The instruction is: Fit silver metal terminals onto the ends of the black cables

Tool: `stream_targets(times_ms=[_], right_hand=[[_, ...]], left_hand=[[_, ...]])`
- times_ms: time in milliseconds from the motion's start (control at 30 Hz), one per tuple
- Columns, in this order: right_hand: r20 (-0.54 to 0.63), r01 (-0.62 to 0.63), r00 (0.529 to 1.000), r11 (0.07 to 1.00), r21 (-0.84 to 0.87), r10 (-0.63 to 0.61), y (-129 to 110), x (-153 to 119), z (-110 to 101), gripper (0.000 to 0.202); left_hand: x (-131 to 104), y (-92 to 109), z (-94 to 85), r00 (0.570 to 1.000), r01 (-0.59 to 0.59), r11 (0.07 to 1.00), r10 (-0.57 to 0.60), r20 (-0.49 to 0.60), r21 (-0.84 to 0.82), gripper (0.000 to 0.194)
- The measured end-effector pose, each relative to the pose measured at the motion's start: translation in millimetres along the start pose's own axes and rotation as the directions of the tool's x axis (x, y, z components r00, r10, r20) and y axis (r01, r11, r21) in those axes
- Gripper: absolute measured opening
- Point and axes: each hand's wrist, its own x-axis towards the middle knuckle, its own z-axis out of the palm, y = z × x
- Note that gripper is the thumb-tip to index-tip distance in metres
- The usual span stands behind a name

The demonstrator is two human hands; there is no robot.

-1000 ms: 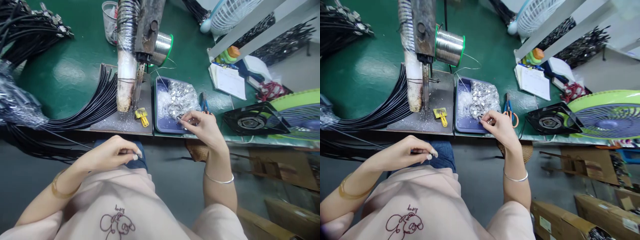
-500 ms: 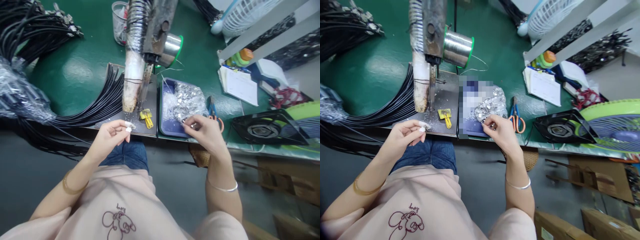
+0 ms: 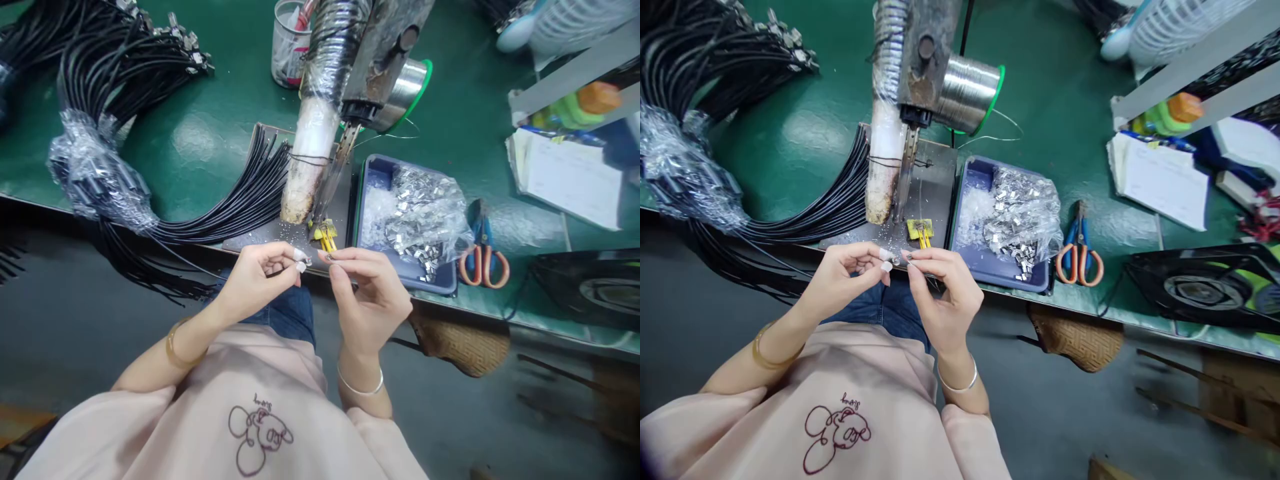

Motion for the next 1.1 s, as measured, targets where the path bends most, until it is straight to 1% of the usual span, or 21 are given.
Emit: stream_targets(times_ms=[100,200,267,367,400,500,533,600,700,800,867,933,1100], right_hand=[[0.067,-0.057,0.996,0.997,0.054,0.053,-2.9,1.8,0.8,0.008],[0.149,-0.135,0.981,0.988,0.079,0.122,-5.6,3.6,-0.4,0.009],[0.131,-0.167,0.980,0.980,0.109,0.152,-5.5,4.9,-1.0,0.009],[0.026,-0.172,0.985,0.978,0.116,0.170,-3.7,6.8,-1.9,0.009],[0.038,-0.184,0.983,0.977,0.112,0.181,-3.1,7.3,-1.9,0.010],[0.176,-0.234,0.961,0.965,0.115,0.212,-2.4,7.3,-0.5,0.010],[0.204,-0.239,0.956,0.963,0.122,0.212,-2.4,6.7,0.6,0.010],[0.204,-0.228,0.959,0.964,0.140,0.197,-2.8,4.8,3.4,0.011],[0.162,-0.202,0.971,0.969,0.142,0.178,-3.5,1.7,7.3,0.013],[0.139,-0.182,0.977,0.975,0.127,0.165,-3.8,-0.3,9.2,0.014],[0.128,-0.170,0.980,0.977,0.126,0.154,-3.2,-1.0,9.5,0.015],[0.123,-0.153,0.983,0.981,0.122,0.138,-2.1,-1.7,9.4,0.016],[0.114,-0.070,0.992,0.995,0.073,0.061,-0.2,-3.1,8.3,0.018]], left_hand=[[-0.7,0.3,-0.2,0.999,-0.028,0.999,0.027,0.029,0.043,0.008],[-1.0,0.0,-0.7,0.998,-0.039,0.998,0.036,0.058,0.050,0.009],[-1.0,-0.6,-1.2,0.998,-0.039,0.998,0.037,0.049,0.044,0.009],[-0.8,-1.5,-2.1,0.999,-0.037,0.999,0.037,-0.002,0.031,0.009],[-0.8,-1.8,-2.3,0.999,-0.040,0.999,0.040,-0.015,0.026,0.009],[-1.2,-3.1,-2.8,0.997,-0.064,0.998,0.064,-0.033,0.026,0.009],[-1.6,-3.8,-2.8,0.996,-0.077,0.997,0.078,-0.034,0.032,0.009],[-2.4,-5.9,-2.9,0.992,-0.119,0.991,0.122,-0.038,0.062,0.009],[-3.5,-10.8,-2.6,0.966,-0.239,0.955,0.253,-0.062,0.177,0.009],[-4.0,-16.9,-1.6,0.904,-0.378,0.881,0.417,-0.090,0.284,0.010],[-4.1,-20.0,-0.9,0.865,-0.440,0.837,0.493,-0.098,0.326,0.009],[-4.1,-21.5,-0.6,0.844,-0.469,0.810,0.529,-0.091,0.353,0.009],[-4.9,-20.6,-2.2,0.831,-0.497,0.782,0.554,-0.052,0.377,0.009]])
